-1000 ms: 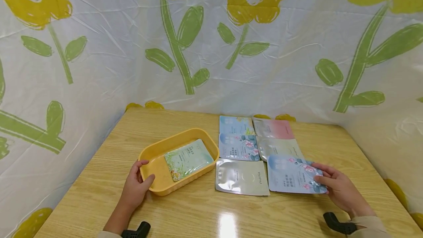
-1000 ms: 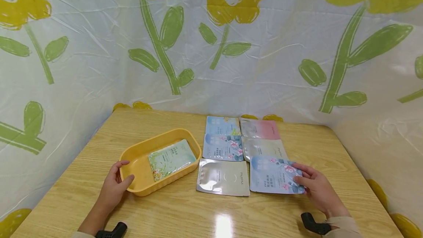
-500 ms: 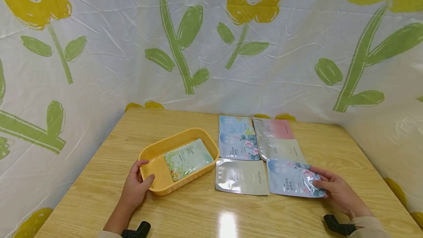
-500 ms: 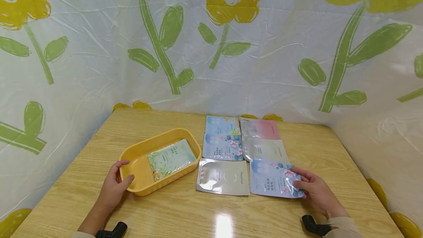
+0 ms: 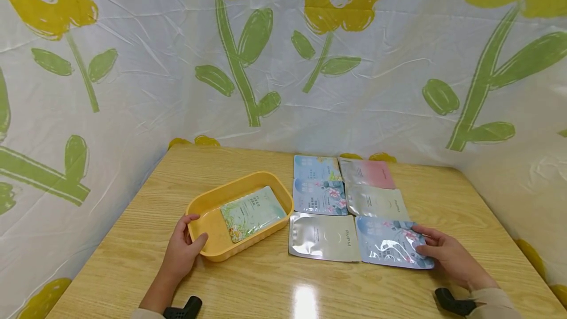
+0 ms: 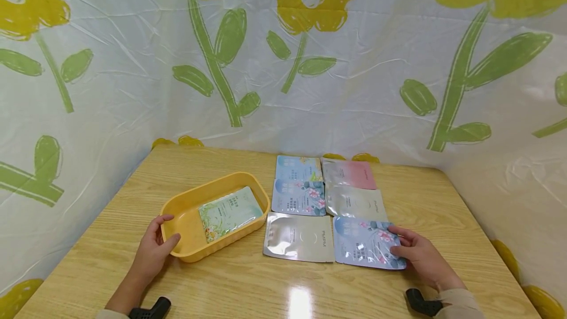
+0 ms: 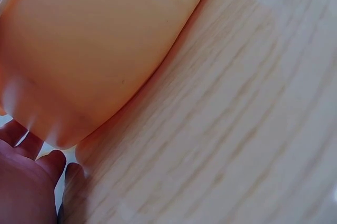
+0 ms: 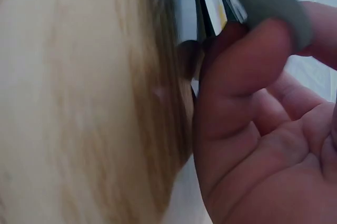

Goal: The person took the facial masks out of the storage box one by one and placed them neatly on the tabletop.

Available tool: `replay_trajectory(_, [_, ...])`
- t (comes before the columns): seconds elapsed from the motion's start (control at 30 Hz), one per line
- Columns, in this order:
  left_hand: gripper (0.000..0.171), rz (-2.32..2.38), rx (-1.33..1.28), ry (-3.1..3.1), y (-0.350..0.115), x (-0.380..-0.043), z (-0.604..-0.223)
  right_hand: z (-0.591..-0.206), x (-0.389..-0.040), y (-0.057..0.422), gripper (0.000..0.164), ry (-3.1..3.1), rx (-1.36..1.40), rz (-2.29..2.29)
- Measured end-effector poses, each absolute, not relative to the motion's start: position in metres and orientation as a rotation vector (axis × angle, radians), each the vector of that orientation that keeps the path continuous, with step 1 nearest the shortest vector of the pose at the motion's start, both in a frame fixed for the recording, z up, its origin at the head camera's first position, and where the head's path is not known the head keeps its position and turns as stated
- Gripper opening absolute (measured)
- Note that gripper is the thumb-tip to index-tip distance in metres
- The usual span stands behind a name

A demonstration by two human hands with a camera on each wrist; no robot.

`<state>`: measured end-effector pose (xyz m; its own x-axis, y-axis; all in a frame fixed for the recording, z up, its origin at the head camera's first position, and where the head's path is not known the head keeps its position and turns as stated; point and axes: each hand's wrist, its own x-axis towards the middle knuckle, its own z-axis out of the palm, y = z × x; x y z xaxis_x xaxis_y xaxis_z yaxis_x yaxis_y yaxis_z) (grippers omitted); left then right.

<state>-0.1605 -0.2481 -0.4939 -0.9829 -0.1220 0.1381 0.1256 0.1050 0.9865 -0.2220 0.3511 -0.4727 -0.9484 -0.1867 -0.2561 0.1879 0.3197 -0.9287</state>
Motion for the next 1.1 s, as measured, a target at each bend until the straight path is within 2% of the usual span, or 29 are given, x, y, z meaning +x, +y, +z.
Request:
replay_trajectory(0.1, [0.051, -1.985, 0.003, -2.187, -0.248, -0.161, -0.494, -0.47, -0.223, 0.35, 0.06, 2.459, -0.066, -1.441])
replay_trajectory(0.17, [0.05, -1.984, 0.008, -2.185, -0.248, -0.161, -0.494, -0.467, -0.223, 0.349, 0.065, 2.554, -0.113, -1.31])
replay_trajectory(0.33, [0.05, -1.987, 0.013, -2.186, -0.248, -0.162, -0.493, -0.463, -0.222, 0.345, 0.066, 2.659, -0.127, -1.138])
replay_trajectory(1.1, [0.052, -1.978, 0.015, -2.204, -0.249, -0.161, -0.494, -0.455, -0.22, 0.337, 0.069, 2.709, -0.135, -0.951])
